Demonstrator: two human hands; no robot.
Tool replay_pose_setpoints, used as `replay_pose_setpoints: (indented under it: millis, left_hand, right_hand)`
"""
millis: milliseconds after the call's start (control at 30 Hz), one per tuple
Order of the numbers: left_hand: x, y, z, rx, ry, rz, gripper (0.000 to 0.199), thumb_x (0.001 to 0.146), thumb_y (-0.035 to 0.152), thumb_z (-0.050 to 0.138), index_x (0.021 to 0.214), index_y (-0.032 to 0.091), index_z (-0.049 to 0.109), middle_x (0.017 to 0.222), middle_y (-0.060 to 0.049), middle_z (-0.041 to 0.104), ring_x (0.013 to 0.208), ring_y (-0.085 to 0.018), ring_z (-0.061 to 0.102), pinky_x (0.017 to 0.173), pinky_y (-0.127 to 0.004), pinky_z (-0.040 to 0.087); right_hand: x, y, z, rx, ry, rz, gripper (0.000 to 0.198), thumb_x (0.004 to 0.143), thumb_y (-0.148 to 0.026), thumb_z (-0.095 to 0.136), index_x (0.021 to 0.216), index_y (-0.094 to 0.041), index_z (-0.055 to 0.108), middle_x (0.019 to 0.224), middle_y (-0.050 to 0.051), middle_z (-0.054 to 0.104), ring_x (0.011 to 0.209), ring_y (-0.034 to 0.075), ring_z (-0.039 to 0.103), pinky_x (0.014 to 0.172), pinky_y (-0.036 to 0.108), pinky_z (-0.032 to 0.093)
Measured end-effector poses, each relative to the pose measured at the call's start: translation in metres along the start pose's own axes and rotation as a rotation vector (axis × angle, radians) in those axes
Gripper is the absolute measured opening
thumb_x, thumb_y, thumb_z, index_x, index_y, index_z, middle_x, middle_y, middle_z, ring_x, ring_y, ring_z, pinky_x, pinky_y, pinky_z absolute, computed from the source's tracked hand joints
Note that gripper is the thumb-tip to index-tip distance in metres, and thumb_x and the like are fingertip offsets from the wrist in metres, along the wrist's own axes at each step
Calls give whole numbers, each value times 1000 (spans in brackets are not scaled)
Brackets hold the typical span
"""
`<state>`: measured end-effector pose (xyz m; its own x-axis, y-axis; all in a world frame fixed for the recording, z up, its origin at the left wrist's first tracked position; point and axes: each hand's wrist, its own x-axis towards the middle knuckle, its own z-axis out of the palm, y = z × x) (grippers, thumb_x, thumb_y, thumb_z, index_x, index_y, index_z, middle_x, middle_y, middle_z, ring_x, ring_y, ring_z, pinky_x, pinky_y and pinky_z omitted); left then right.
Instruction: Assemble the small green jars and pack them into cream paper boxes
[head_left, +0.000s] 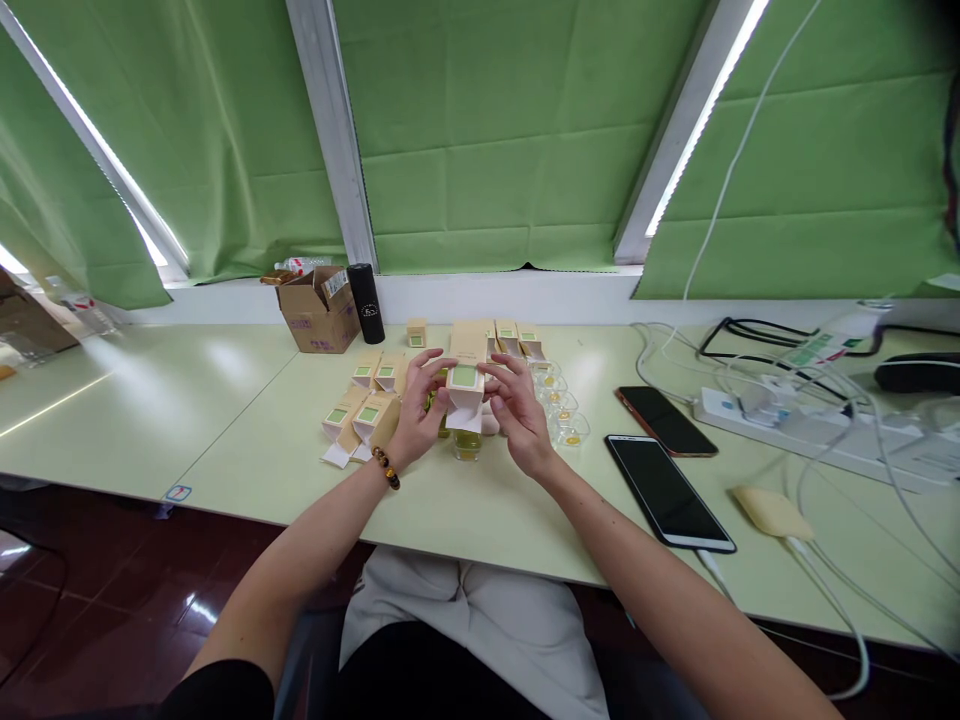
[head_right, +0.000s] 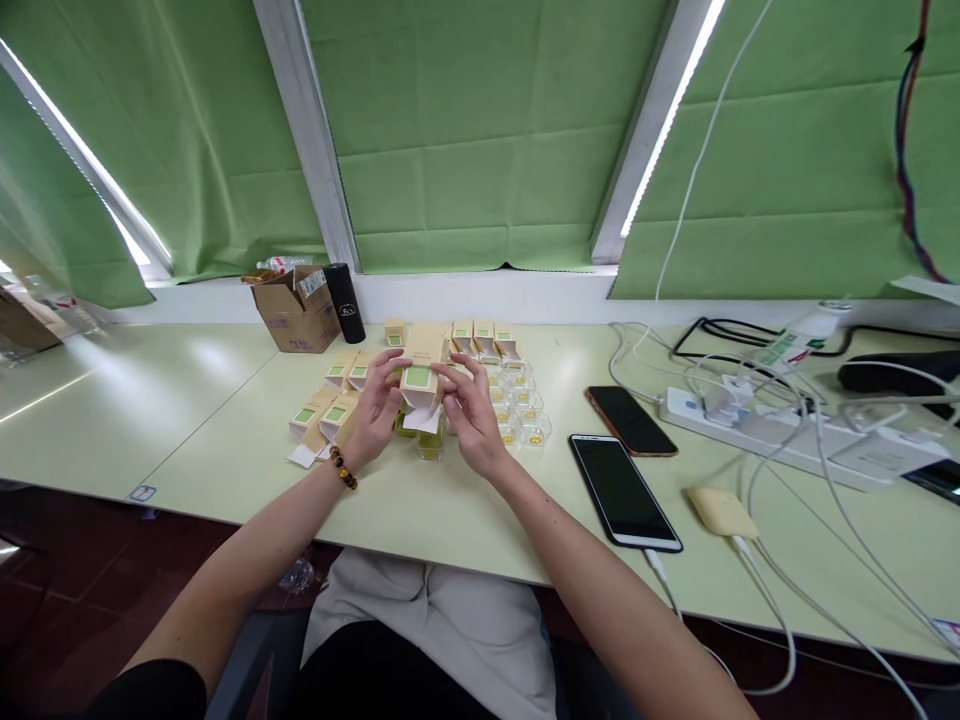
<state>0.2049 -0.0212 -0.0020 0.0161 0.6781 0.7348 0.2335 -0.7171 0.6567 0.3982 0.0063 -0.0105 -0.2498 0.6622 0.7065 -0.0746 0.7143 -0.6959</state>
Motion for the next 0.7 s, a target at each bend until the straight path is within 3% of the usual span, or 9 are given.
replay_pose_setpoints:
  millis: [33,100,167,233,367,700]
  left_hand:
    - [0,1,-1,-17,-28,-7,48,108,58,52,145,28,60,161,-15,38,103,-18,67,84,-33,61]
    - [-1,2,-3,-44,-71,-14,52,107,55,56,152,30,56,165,-15,34,103,-18,67,87,-35,62]
    - [-2,2,-4,-34,-82,-12,53,105,51,62,154,32,56,167,-15,34,98,-15,67,92,-37,62]
    - [-2,0,-4,0,-63,-9,52,103,47,67,152,31,58,166,-15,36,93,-13,65,93,-37,61]
    - [-1,-4,-1,23,-17,-23,47,101,41,71,146,29,63,163,-15,39,87,-10,64,84,-32,61]
    - [-2,-3,4,104,34,-39,40,100,40,73,137,26,71,150,-15,48,102,-17,69,85,-34,65]
  right_hand:
    - [0,1,0,19,0,7,48,106,-60,53,145,-34,62,145,14,55,157,36,37,103,54,60]
    - [1,3,-1,66,-6,38,48,104,-60,56,146,-35,62,151,13,51,148,36,49,101,52,61]
    - [1,4,-2,122,-12,76,49,102,-59,62,146,-37,62,159,12,42,125,31,66,97,50,63]
    - [1,3,-2,169,-18,105,52,99,-59,67,145,-37,62,162,12,37,109,26,71,95,49,64]
    - [1,0,-1,203,-22,135,54,96,-60,73,144,-38,63,163,11,36,103,24,71,92,46,65]
    - [2,6,0,182,24,183,47,94,-58,75,136,-36,69,158,10,43,85,16,67,88,45,65]
